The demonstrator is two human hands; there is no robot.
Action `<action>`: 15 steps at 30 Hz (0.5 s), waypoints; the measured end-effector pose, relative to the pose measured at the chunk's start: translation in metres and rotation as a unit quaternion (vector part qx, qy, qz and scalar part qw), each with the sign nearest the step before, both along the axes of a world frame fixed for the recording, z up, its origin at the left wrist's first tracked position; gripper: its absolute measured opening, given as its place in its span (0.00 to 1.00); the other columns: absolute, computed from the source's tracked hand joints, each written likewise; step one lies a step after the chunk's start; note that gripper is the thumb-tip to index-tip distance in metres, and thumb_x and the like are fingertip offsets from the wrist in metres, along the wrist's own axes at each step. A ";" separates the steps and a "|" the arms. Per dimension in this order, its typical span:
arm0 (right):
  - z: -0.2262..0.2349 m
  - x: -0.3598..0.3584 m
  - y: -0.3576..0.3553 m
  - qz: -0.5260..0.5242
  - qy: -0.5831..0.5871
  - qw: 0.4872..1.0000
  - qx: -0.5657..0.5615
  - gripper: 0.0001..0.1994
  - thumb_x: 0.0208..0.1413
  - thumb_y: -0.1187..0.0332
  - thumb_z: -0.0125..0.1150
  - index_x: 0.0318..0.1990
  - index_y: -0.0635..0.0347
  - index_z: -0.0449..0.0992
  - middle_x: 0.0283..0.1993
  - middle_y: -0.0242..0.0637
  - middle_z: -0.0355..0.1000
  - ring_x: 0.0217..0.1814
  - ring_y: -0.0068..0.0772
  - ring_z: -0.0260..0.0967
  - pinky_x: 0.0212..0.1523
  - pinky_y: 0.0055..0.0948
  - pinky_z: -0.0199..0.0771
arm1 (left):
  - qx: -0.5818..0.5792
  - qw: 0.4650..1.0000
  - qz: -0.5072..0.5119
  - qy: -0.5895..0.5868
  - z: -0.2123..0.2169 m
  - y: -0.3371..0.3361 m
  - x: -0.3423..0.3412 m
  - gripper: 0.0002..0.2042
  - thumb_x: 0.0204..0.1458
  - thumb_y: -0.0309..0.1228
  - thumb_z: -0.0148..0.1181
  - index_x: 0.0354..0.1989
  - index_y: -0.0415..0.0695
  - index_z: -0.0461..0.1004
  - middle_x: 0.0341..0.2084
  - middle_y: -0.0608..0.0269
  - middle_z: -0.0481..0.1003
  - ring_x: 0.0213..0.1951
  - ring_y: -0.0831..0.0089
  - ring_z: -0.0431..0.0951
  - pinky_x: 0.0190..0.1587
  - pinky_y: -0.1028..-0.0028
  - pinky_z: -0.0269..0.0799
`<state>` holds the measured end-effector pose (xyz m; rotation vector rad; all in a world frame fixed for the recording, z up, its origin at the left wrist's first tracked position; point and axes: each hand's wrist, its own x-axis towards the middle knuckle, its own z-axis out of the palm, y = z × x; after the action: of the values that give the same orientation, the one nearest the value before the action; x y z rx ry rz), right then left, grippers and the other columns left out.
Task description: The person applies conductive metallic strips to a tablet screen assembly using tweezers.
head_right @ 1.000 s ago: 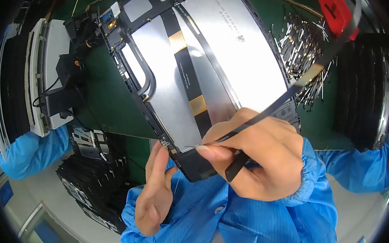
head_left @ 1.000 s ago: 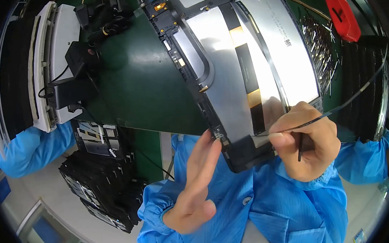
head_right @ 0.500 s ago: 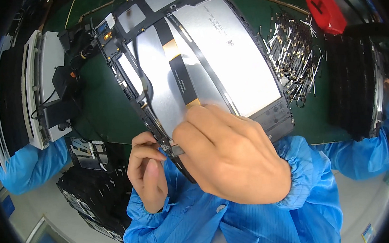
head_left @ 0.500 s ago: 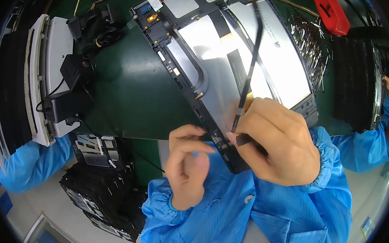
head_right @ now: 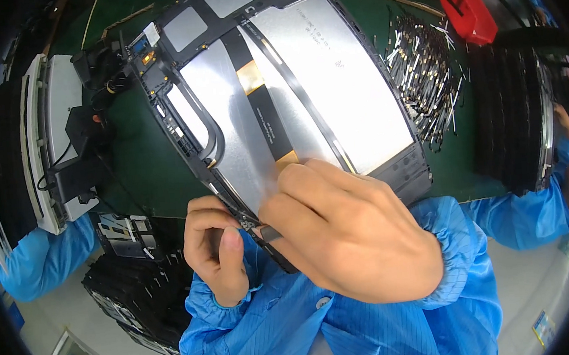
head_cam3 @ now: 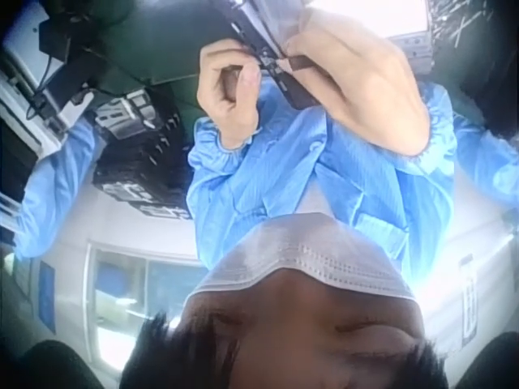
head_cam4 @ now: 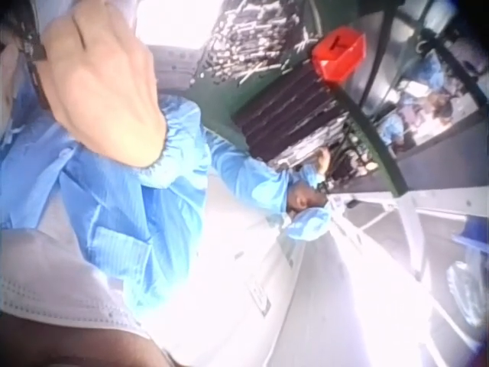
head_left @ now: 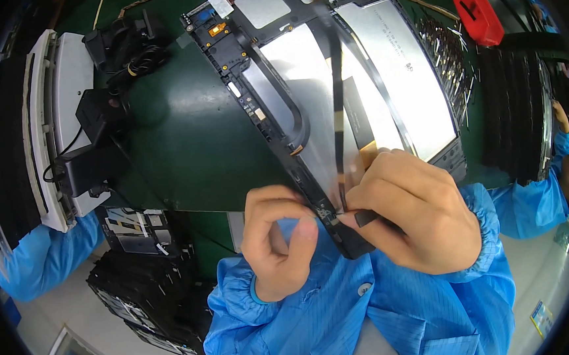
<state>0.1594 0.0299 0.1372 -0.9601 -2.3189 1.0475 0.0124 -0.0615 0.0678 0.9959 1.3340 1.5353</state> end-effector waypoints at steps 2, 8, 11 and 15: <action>-0.001 0.002 0.002 0.011 0.001 1.000 -0.006 0.10 0.34 0.81 0.64 0.28 0.66 0.72 0.27 0.41 0.64 0.29 0.42 0.66 0.27 0.33 0.66 | 0.009 1.000 -0.003 -0.004 -0.001 0.000 0.000 0.05 0.45 0.19 0.57 0.32 0.36 0.70 0.34 0.54 0.67 0.36 0.70 0.68 0.43 0.75 0.62; 0.000 -0.001 -0.001 0.013 -0.016 1.000 0.003 0.10 0.34 0.80 0.64 0.29 0.67 0.72 0.27 0.41 0.65 0.29 0.41 0.67 0.27 0.32 0.67 | 0.021 1.000 -0.006 0.016 -0.001 0.001 0.000 0.05 0.44 0.19 0.57 0.31 0.36 0.70 0.33 0.54 0.68 0.35 0.70 0.68 0.41 0.76 0.63; -0.001 -0.002 -0.003 0.000 -0.007 1.000 0.013 0.10 0.35 0.79 0.64 0.29 0.67 0.73 0.27 0.41 0.65 0.28 0.41 0.67 0.26 0.32 0.67 | 0.027 0.998 -0.011 0.054 -0.001 0.000 -0.001 0.06 0.43 0.20 0.59 0.30 0.37 0.70 0.31 0.55 0.70 0.32 0.70 0.70 0.38 0.76 0.65; -0.001 -0.002 -0.003 -0.004 0.000 1.000 0.016 0.09 0.35 0.79 0.64 0.28 0.67 0.73 0.26 0.41 0.65 0.28 0.40 0.67 0.26 0.32 0.67 | 0.023 0.996 0.007 0.083 0.002 0.006 0.001 0.07 0.42 0.21 0.62 0.28 0.37 0.70 0.27 0.56 0.71 0.29 0.69 0.71 0.34 0.76 0.66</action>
<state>0.1576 0.0268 0.1360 -0.9569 -2.3234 1.0042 0.0138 -0.0560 0.0699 1.1652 1.4278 1.5276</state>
